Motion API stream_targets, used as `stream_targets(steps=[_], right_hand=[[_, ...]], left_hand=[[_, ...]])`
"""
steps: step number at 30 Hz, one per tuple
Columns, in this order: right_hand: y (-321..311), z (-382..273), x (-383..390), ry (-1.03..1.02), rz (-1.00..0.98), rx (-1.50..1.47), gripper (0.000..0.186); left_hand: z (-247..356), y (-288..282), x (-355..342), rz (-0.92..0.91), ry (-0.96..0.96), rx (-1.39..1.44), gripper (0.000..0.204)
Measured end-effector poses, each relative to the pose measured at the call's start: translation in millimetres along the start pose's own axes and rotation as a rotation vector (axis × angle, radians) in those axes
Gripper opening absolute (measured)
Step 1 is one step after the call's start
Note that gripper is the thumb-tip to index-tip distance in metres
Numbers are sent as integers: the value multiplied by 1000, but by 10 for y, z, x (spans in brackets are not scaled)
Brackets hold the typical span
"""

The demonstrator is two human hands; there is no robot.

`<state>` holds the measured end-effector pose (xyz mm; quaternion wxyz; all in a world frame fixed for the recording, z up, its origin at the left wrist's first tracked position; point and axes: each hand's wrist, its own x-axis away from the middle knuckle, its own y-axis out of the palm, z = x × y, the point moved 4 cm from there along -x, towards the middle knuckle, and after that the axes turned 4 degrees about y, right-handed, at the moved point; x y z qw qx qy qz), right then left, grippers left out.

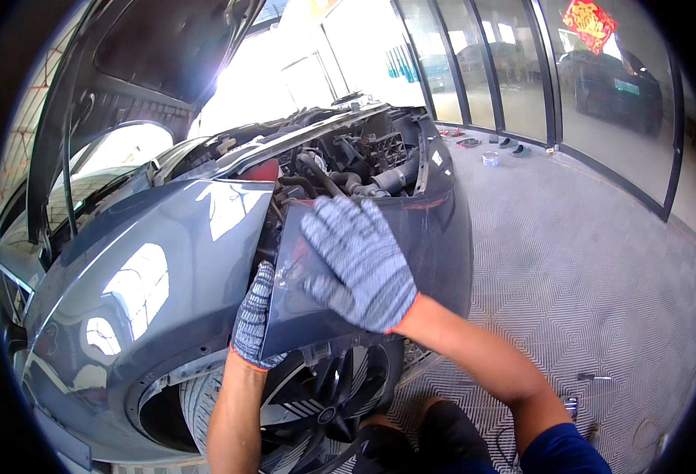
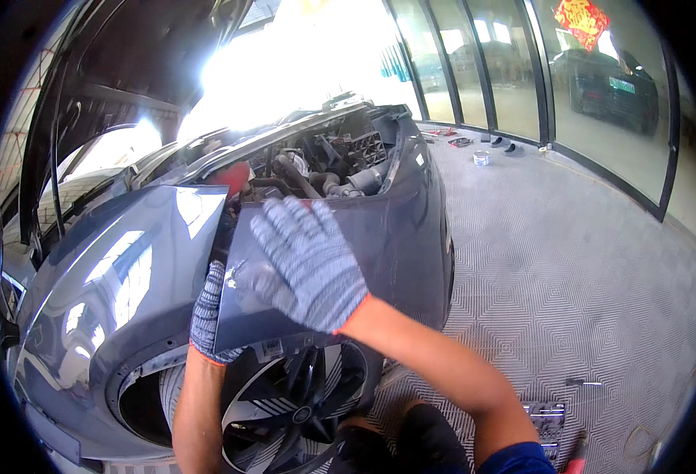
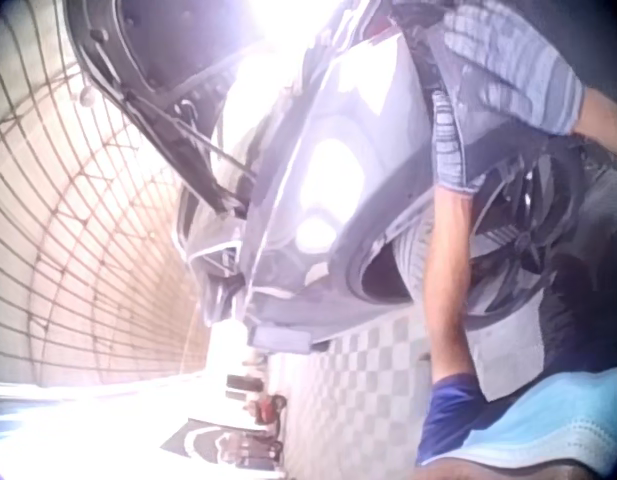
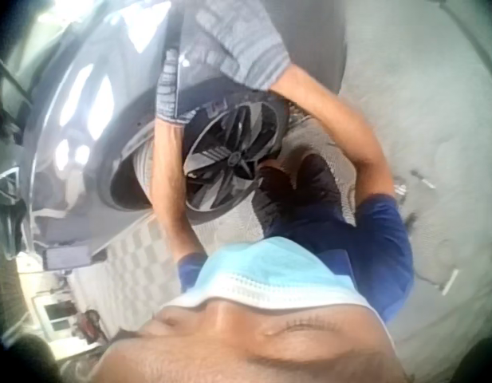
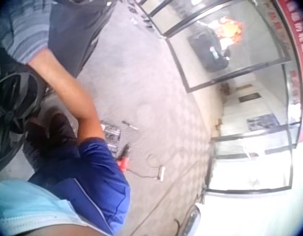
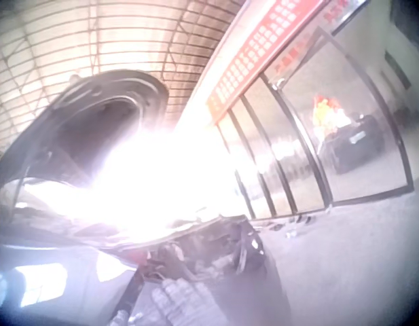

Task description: The person plugs a heat gun into a power strip and applies heat to a dented section of a gray car's front bumper while wearing gloves. The person then uses their hands to press and reshape the heated plastic bumper panel back into place.

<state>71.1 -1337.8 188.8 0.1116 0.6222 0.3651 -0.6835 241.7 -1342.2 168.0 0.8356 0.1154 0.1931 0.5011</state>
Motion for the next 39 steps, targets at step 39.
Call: stream_targets(steps=[39], right_hand=[[165,220,-577,164,-398,-200,82]], left_hand=[[-6,-553,-138,103,119,0,35]])
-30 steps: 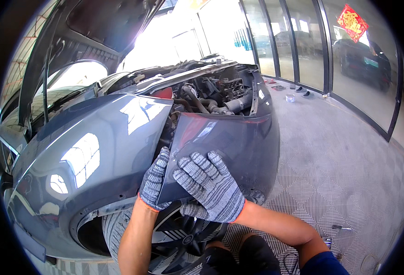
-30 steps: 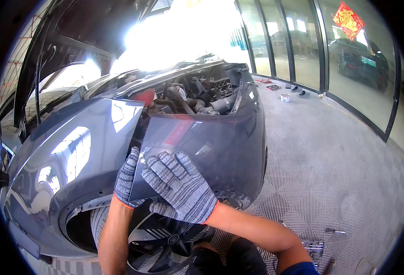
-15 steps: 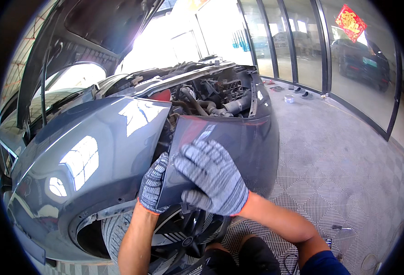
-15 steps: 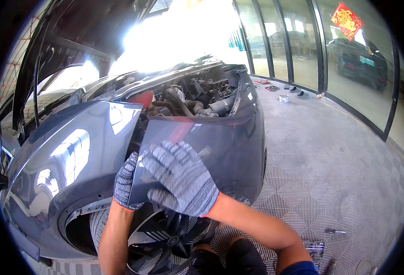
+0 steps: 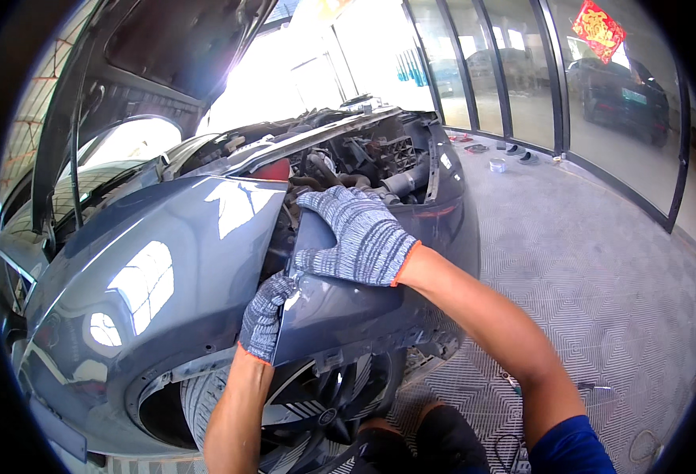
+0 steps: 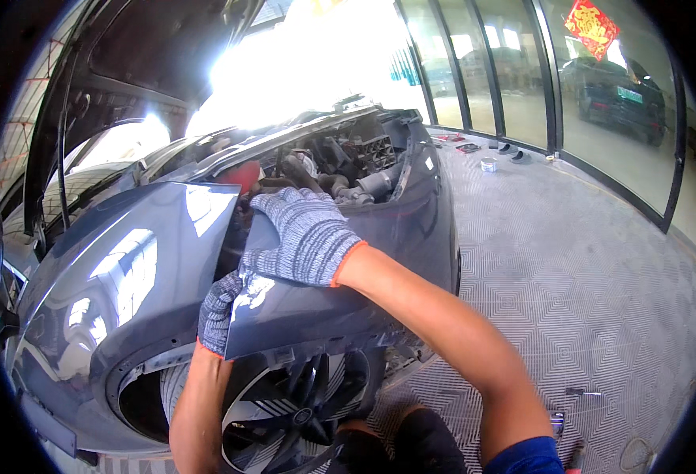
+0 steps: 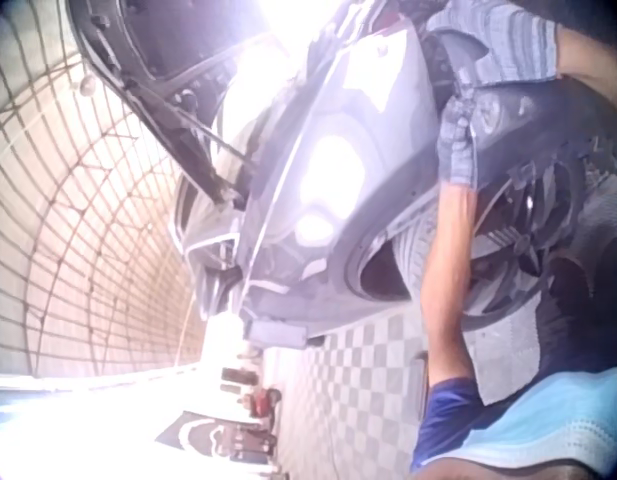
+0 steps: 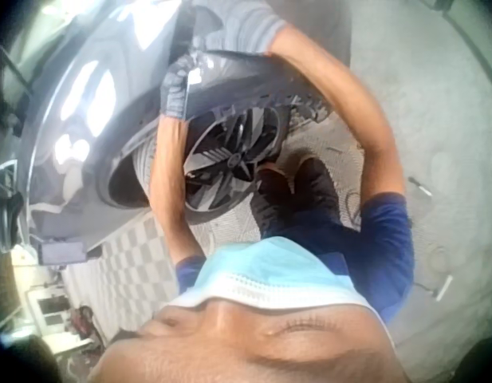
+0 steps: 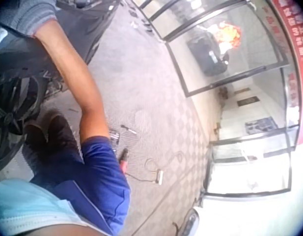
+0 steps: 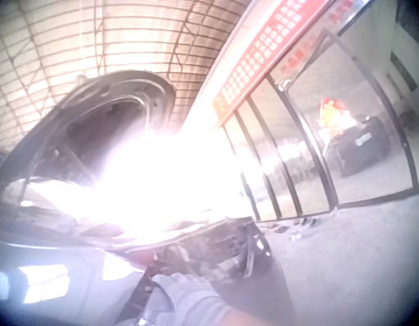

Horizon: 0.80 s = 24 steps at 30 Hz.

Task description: The person plugs a heat gun into a power strip and applies heat to a dented section of a gray car's front bumper while wearing gloves. The person then uses their hands to press and reshape the heated plastic bumper panel back into place.

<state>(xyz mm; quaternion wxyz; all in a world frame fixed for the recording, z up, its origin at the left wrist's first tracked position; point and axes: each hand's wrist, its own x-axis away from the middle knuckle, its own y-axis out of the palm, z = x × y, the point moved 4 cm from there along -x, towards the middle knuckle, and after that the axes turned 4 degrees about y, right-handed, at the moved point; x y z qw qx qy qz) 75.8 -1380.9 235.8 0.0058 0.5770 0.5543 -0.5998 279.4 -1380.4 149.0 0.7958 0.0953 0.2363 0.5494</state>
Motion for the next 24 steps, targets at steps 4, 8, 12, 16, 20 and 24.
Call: stream_targets(steps=[4,8,12,16,20,24], right_hand=[[-33,94,74,10,21,24,71],[93,59,335,-42,258,180,65],[274,-686,845,-189,322,128,73],[389,-791,1239,-222,250,46,79],[247,-609,1018,-273,292,104,78],[231,-402,815,-236,255,134,77]], left_hand=[[75,276,117,6,55,-98,30],[12,503,152,85,-2,39,35],[4,364,133,-105,-95,299,42],[-28,478,187,-177,-191,357,48],[38,551,194,-136,-59,98,51],[-35,398,121,-131,-64,53,53]])
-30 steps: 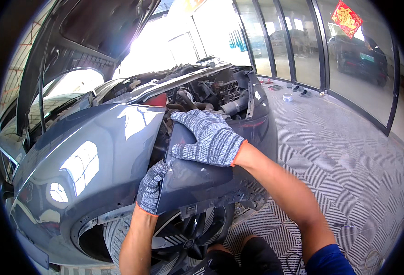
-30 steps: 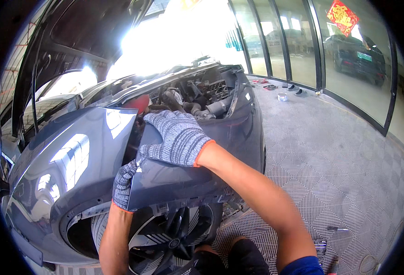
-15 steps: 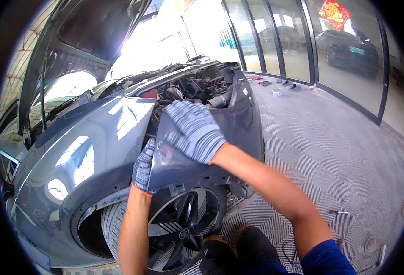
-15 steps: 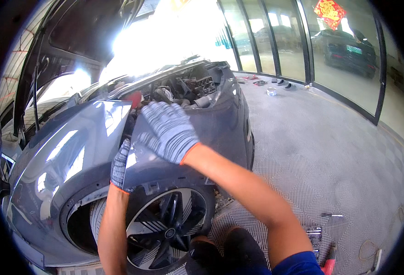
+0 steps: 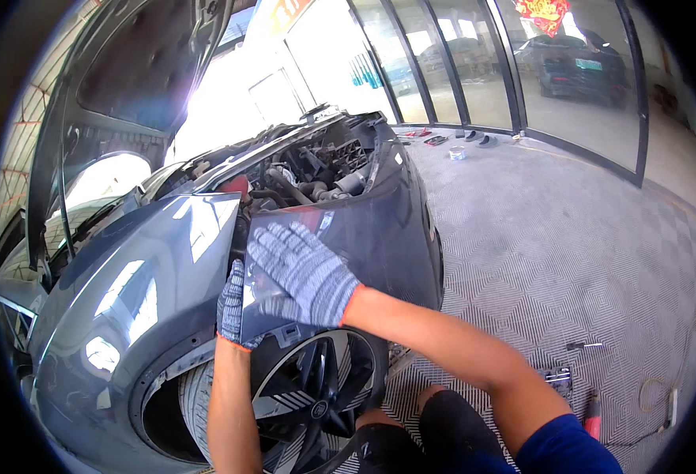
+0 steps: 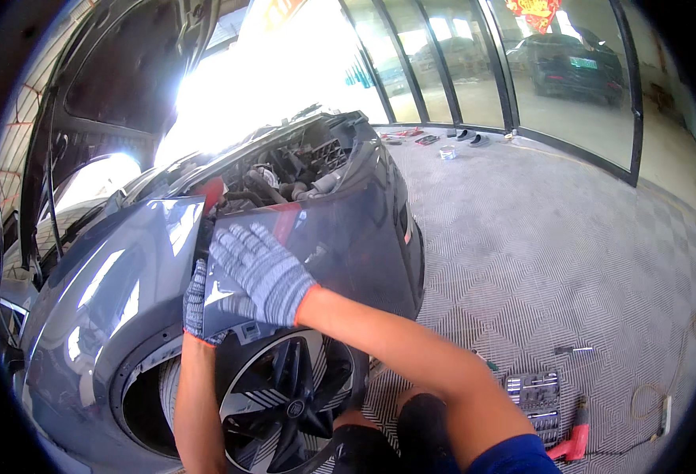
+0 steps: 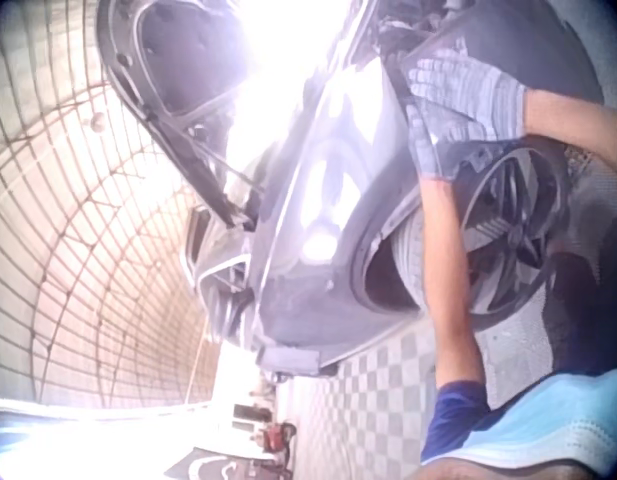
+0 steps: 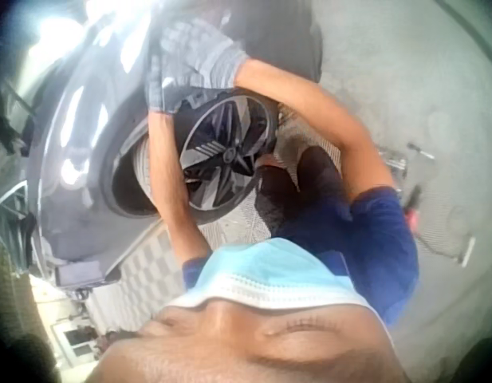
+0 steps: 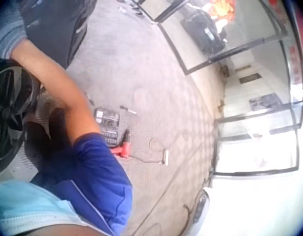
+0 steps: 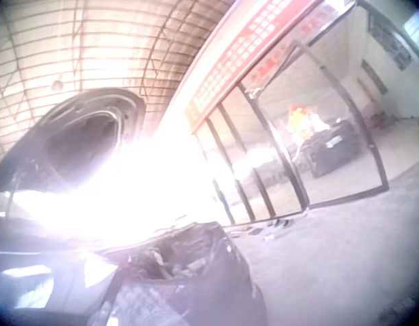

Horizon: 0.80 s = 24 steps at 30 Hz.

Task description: The person plugs a heat gun into a power strip and applies heat to a dented section of a gray car's front bumper while wearing gloves. The person then uses their hands to press and reshape the heated plastic bumper panel back into place.

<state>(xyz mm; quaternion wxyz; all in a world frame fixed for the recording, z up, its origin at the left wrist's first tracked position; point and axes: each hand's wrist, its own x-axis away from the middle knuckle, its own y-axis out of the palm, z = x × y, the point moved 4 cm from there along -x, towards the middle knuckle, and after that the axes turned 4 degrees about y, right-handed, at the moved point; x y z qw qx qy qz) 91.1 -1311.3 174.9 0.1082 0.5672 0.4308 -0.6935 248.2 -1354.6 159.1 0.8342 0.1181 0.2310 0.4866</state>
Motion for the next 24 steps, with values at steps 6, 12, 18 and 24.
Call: stream_targets(steps=[6,12,18,24], right_hand=[[-54,150,422,-71,-150,-97,70],[59,1079,-300,63,35,-76,52],[239,1501,-1096,323,-674,-1016,28],[361,1605,-1450,640,-1248,-1143,31]], left_hand=[[53,-109,24,243,3,-42,53],[19,-189,48,299,-46,43,56],[-115,76,197,453,-103,667,54],[-114,429,552,891,223,1713,53]])
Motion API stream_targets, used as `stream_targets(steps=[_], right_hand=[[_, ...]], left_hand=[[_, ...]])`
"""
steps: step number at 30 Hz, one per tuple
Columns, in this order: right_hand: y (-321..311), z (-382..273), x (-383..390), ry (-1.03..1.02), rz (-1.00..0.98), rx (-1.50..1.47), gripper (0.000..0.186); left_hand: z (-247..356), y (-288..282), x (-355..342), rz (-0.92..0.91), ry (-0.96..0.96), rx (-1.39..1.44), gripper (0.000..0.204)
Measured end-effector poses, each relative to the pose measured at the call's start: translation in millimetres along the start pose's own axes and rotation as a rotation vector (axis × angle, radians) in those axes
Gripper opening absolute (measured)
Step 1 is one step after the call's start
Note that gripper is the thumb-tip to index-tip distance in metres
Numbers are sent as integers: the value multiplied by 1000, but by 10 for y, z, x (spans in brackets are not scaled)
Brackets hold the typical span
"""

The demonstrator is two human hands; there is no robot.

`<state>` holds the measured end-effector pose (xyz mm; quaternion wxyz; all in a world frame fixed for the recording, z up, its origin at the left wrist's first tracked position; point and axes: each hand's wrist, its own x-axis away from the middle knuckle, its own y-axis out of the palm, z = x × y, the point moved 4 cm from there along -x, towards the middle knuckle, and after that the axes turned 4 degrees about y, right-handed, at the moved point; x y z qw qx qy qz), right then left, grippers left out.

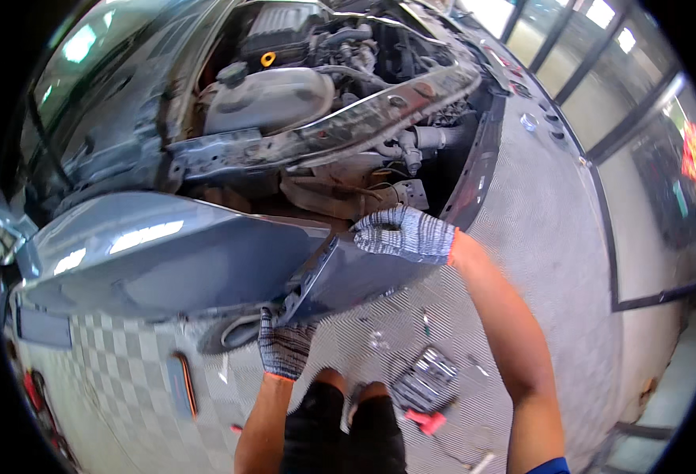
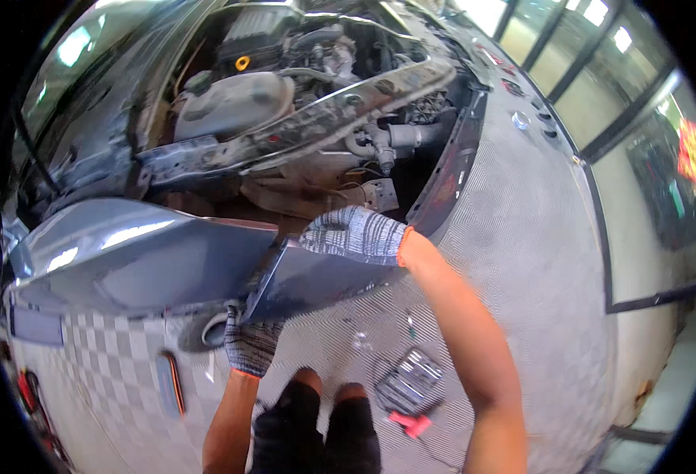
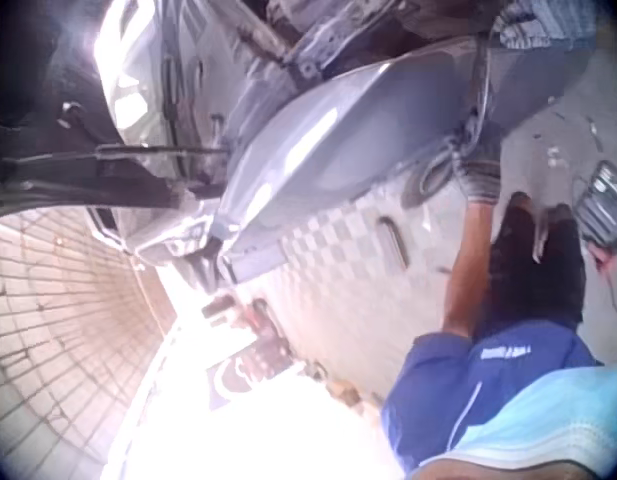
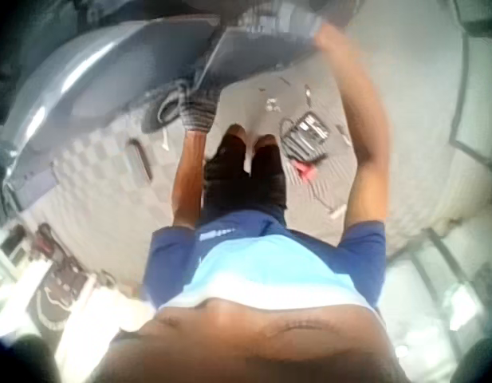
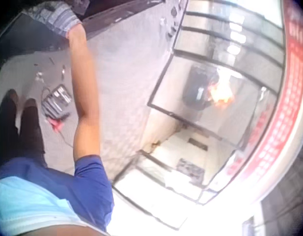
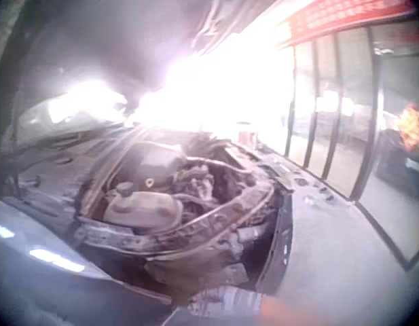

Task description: The person plugs a heat gun into a power strip and applies heat to a dented section of a gray car's front bumper while wearing gloves. The person then uses their hands to press and reshape the heated plastic bumper panel back into place.

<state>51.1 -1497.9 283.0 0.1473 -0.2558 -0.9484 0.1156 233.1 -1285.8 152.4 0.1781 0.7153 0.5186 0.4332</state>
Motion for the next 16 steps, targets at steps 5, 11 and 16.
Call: stream_targets(steps=[5,11,16], right_hand=[[-145,-91,-151,210,-274,-124,32],[-170,-175,-423,242,-581,205,39],[-146,-532,-513,546,-756,-23,37]], left_hand=[[155,-247,297,131,380,-860,56],[108,-316,329,281,635,-665,62],[-65,-539,254,92,848,-849,68]])
